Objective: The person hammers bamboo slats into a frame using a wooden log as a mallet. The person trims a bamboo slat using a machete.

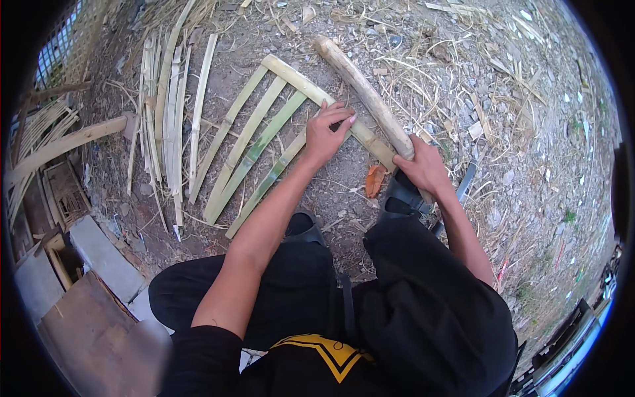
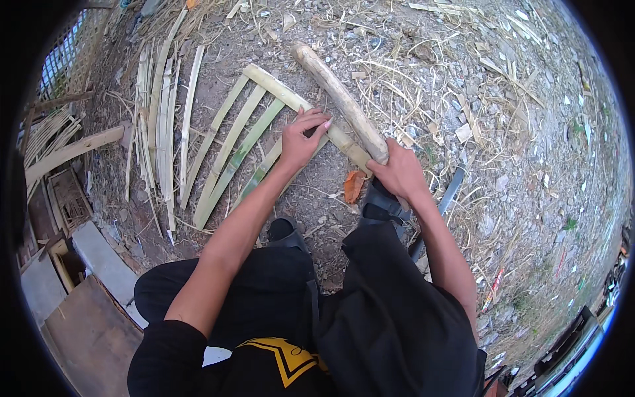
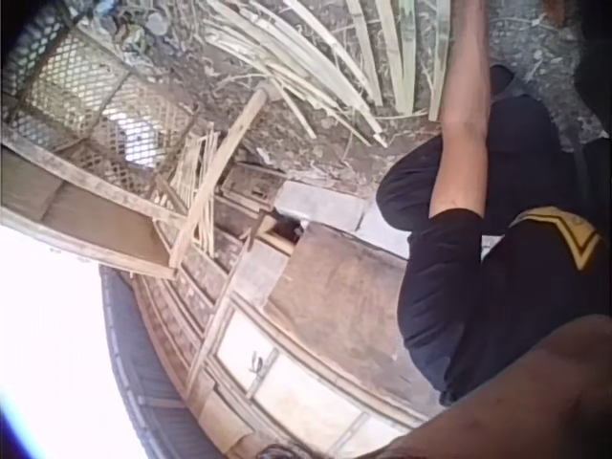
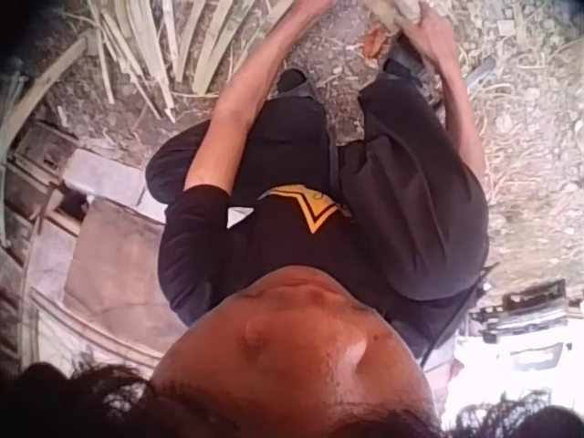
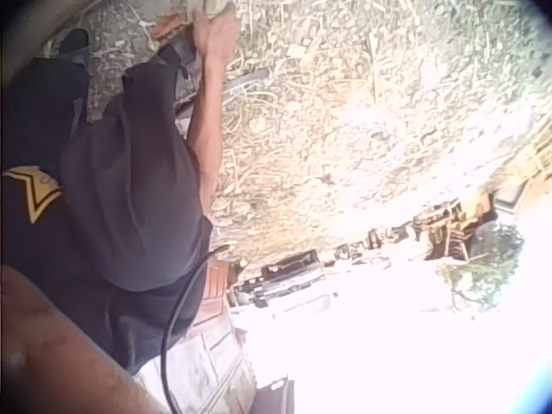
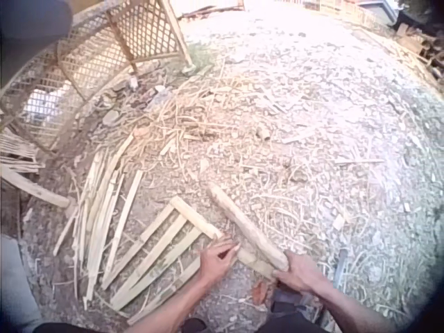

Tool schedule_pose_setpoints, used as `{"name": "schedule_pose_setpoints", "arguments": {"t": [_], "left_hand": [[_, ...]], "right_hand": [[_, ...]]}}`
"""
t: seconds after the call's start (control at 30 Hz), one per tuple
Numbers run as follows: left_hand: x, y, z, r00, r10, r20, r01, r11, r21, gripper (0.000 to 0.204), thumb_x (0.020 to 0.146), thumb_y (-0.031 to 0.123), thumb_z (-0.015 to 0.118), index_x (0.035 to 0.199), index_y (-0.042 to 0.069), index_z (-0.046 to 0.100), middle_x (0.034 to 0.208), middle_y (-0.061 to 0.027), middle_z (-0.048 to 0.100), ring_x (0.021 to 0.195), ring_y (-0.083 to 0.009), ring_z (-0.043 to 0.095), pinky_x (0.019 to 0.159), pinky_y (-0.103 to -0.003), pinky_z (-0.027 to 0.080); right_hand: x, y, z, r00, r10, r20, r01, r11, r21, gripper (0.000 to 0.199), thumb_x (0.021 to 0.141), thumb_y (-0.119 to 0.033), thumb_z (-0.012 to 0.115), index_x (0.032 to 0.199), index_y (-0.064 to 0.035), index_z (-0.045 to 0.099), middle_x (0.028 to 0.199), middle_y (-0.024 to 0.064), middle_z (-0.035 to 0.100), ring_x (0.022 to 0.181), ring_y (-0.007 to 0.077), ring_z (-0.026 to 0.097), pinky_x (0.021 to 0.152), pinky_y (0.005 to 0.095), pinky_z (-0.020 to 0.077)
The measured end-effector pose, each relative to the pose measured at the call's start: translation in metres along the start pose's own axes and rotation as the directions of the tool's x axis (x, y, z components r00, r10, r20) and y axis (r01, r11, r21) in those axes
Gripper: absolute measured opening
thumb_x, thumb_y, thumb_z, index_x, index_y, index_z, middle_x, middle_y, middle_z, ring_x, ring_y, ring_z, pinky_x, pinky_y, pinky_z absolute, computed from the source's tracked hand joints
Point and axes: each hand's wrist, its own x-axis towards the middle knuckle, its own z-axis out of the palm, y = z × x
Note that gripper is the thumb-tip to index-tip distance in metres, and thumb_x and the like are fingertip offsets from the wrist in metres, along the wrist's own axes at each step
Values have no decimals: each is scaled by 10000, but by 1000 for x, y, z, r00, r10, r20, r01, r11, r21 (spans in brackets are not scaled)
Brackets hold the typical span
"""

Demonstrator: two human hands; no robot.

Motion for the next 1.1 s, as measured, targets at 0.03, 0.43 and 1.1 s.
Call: {"name": "schedule_pose_setpoints", "arguments": {"t": [0.03, 0.43, 1.1], "left_hand": [[-3, -2, 4, 999, 33, -37, -33, 999, -3, 159, 880, 118, 704, 1019, 66, 761, 1042, -70, 744, 1173, -254, 625, 1176, -474, 265], [-7, 11, 18, 982, 16, -189, -12, 1000, 20, 104, 860, 77, 697, 928, 13, 743, 975, -104, 736, 1112, -287, 644, 1144, -499, 303], [-8, 23, -13, 981, 36, -191, -28, 999, 43, 123, 861, 28, 700, 968, -6, 750, 1002, -112, 731, 1058, -228, 650, 1018, -407, 417]], "right_hand": [[-1, 2, -3, 999, -11, 39, 10, 999, 34, 528, 785, -356, 681, 1111, 47, 584, 942, 316, 655, 940, 462, 641, 855, 498, 498], [-8, 1, 4, 1000, -5, -30, 5, 1000, 19, 560, 768, -365, 694, 1161, 22, 599, 937, 296, 669, 934, 449, 651, 851, 486, 505], [-2, -41, 32, 987, 133, 89, -160, 848, 505, 473, 796, -255, 692, 1111, 83, 592, 712, 241, 661, 609, 354, 682, 626, 420, 537]]}}
